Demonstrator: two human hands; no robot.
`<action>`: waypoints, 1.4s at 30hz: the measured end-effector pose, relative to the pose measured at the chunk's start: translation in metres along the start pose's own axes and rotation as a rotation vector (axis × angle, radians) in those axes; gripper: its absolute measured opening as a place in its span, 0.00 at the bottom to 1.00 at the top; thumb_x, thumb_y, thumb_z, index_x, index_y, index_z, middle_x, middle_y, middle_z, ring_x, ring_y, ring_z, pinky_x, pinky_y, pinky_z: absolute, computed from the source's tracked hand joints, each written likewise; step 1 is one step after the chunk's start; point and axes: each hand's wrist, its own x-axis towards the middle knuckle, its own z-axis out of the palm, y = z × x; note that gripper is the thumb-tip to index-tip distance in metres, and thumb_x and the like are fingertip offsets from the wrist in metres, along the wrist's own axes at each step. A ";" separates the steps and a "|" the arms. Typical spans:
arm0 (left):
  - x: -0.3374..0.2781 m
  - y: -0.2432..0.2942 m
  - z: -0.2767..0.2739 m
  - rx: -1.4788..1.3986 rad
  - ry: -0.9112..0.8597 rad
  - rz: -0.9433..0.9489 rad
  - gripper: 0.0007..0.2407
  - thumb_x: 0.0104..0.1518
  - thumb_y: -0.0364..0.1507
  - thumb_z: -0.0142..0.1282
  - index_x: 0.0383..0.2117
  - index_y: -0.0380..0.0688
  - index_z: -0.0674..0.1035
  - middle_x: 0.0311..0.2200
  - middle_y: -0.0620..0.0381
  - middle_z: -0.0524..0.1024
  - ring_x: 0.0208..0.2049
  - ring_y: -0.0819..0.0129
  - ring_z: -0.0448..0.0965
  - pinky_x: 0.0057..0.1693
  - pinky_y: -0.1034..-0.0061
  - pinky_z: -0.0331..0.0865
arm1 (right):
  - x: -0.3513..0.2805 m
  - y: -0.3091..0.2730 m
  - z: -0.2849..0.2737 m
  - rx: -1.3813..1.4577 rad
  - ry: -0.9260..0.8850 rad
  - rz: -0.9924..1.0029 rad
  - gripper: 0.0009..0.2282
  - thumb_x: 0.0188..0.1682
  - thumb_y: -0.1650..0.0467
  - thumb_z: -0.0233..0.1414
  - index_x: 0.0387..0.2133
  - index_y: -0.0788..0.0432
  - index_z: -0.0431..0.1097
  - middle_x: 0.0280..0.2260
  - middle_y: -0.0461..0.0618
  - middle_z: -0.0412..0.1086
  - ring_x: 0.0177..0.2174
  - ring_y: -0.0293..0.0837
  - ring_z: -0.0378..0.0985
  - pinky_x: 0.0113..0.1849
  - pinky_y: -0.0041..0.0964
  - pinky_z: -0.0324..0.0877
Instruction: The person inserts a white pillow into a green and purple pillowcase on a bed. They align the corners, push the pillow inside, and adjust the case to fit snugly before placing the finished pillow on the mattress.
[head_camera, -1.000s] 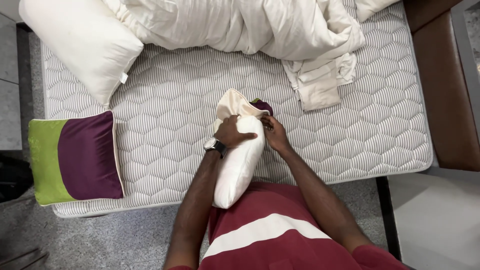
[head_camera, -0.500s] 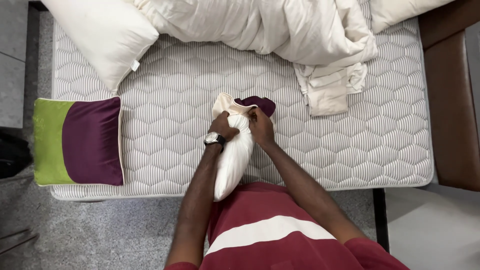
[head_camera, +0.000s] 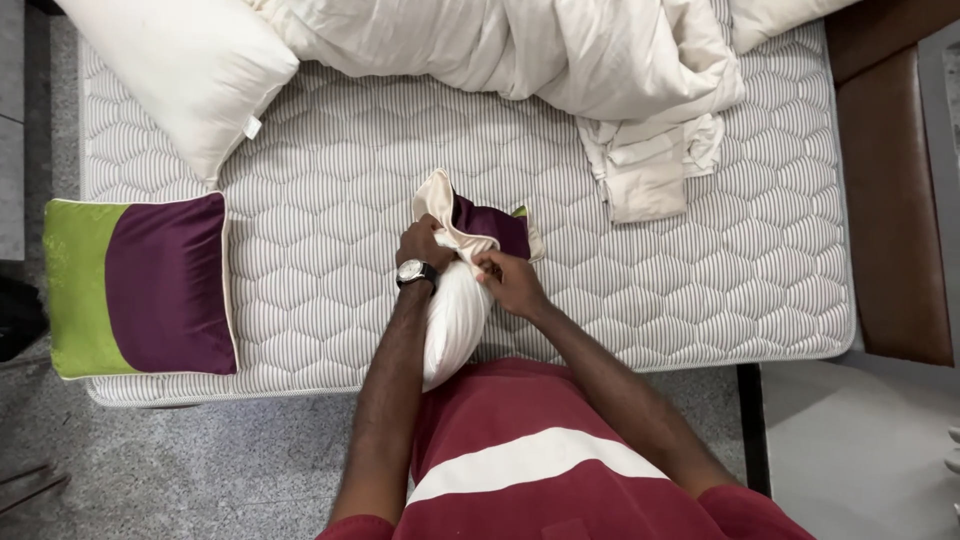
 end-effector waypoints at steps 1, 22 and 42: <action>0.000 0.000 0.001 0.002 -0.002 0.003 0.25 0.40 0.33 0.73 0.47 0.48 0.78 0.44 0.51 0.79 0.45 0.54 0.81 0.49 0.58 0.77 | -0.001 0.004 0.000 0.002 0.004 0.002 0.13 0.51 0.73 0.58 0.50 0.61 0.72 0.40 0.51 0.77 0.37 0.43 0.80 0.41 0.37 0.76; -0.031 -0.029 -0.038 -1.102 0.125 0.050 0.10 0.55 0.31 0.62 0.39 0.39 0.83 0.34 0.52 0.84 0.31 0.66 0.84 0.38 0.72 0.78 | 0.014 -0.049 -0.078 0.092 0.235 -0.064 0.20 0.58 0.64 0.51 0.62 0.59 0.65 0.61 0.59 0.66 0.58 0.54 0.69 0.55 0.51 0.69; -0.029 -0.147 0.135 -0.570 0.222 -0.279 0.11 0.58 0.37 0.60 0.33 0.41 0.81 0.30 0.55 0.84 0.30 0.66 0.82 0.41 0.70 0.75 | -0.020 0.093 -0.045 -0.454 0.024 0.333 0.25 0.52 0.51 0.48 0.56 0.52 0.70 0.57 0.49 0.68 0.56 0.49 0.70 0.59 0.61 0.58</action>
